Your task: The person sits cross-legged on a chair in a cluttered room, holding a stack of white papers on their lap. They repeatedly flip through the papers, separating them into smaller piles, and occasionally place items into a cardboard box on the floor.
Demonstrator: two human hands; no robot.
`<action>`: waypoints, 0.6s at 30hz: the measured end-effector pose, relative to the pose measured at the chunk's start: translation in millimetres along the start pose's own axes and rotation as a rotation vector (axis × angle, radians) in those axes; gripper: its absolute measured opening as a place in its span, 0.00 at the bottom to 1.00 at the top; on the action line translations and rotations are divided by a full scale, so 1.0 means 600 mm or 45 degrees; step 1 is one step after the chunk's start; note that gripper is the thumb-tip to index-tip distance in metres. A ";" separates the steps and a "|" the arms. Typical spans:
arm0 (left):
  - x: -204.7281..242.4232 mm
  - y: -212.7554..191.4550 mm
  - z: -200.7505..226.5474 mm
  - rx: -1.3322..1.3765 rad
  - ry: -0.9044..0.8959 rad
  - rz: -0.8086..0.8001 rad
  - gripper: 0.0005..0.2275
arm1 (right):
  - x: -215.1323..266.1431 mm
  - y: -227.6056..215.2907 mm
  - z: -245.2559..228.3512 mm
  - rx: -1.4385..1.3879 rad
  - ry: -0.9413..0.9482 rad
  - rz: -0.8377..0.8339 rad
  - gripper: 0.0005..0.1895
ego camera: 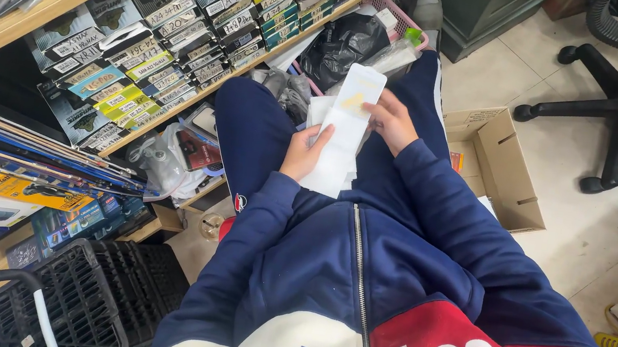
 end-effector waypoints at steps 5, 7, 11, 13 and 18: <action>0.012 0.001 0.011 -0.007 0.004 -0.001 0.15 | -0.006 -0.025 0.010 0.020 -0.082 0.014 0.33; 0.009 0.001 0.009 -0.001 0.033 -0.007 0.15 | -0.011 -0.028 0.025 0.044 -0.093 0.002 0.31; -0.005 -0.009 -0.012 0.003 0.044 0.015 0.17 | -0.003 -0.005 0.015 0.148 -0.114 -0.177 0.18; -0.009 -0.011 -0.017 -0.006 0.053 0.001 0.17 | 0.000 0.000 0.014 0.213 -0.123 -0.224 0.15; -0.023 -0.015 -0.041 0.073 -0.038 0.044 0.16 | -0.007 -0.009 0.056 0.185 -0.065 -0.382 0.15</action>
Point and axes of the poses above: each hand's wrist, its own x-axis away from the middle knuckle, its own y-axis out of the palm, z = x × y, the point moved 3 cm from there along -x, towards the middle knuckle, and after that the axes turned 13 degrees about -y, right-handed, at the moved point
